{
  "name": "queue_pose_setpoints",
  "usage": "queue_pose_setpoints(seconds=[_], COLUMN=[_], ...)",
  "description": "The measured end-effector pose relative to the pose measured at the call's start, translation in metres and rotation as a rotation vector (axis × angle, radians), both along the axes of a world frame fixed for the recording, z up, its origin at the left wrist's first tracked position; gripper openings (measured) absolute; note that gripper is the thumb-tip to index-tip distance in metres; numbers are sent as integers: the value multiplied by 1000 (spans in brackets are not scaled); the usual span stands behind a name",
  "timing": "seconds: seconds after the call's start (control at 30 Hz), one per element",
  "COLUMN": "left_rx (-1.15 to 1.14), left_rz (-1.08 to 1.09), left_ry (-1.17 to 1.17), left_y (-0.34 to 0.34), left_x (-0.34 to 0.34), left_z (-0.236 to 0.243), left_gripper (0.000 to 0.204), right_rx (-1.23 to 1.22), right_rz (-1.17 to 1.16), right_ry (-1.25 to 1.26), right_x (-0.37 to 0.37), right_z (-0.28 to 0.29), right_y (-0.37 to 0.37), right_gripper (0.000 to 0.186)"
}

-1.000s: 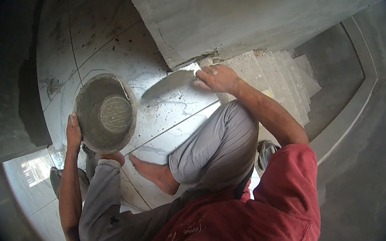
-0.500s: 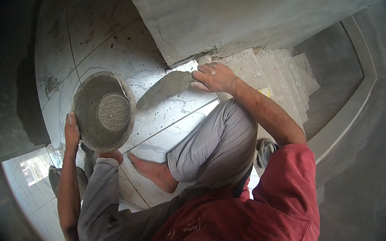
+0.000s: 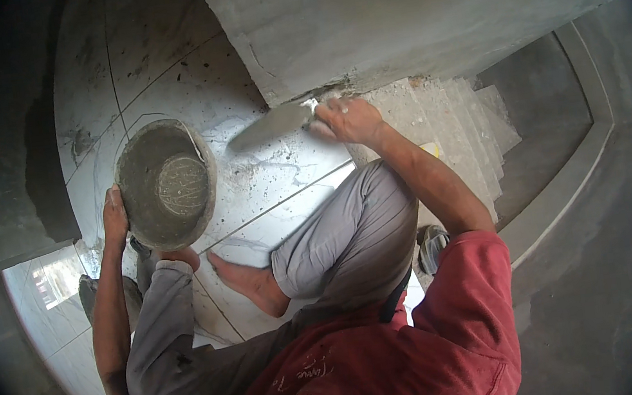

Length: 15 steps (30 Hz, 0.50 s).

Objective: The person scoops cement from a bucket using a trowel and applies it to a corner of a wall, smoothing the wet mixture with the trowel and their fingers.

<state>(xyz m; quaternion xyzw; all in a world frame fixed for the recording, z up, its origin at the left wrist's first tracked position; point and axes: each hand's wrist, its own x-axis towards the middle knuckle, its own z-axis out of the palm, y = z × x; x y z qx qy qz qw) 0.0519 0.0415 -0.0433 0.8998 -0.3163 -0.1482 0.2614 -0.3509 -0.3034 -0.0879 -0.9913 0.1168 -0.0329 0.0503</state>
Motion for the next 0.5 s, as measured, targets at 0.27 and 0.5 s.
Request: queue_pose_setpoints(seconds=[0.27, 0.5], left_rx=[-22, 26], left_rz=[2, 15], left_ry=[47, 43], left_y=[-3, 0], left_x=[0, 7], left_z=[2, 1], left_gripper=[57, 61], right_rx=[62, -43], right_rz=[-194, -202], right_ry=[102, 94], right_x=[-6, -47], right_z=[8, 25], right_y=[-9, -47], right_gripper=[37, 37])
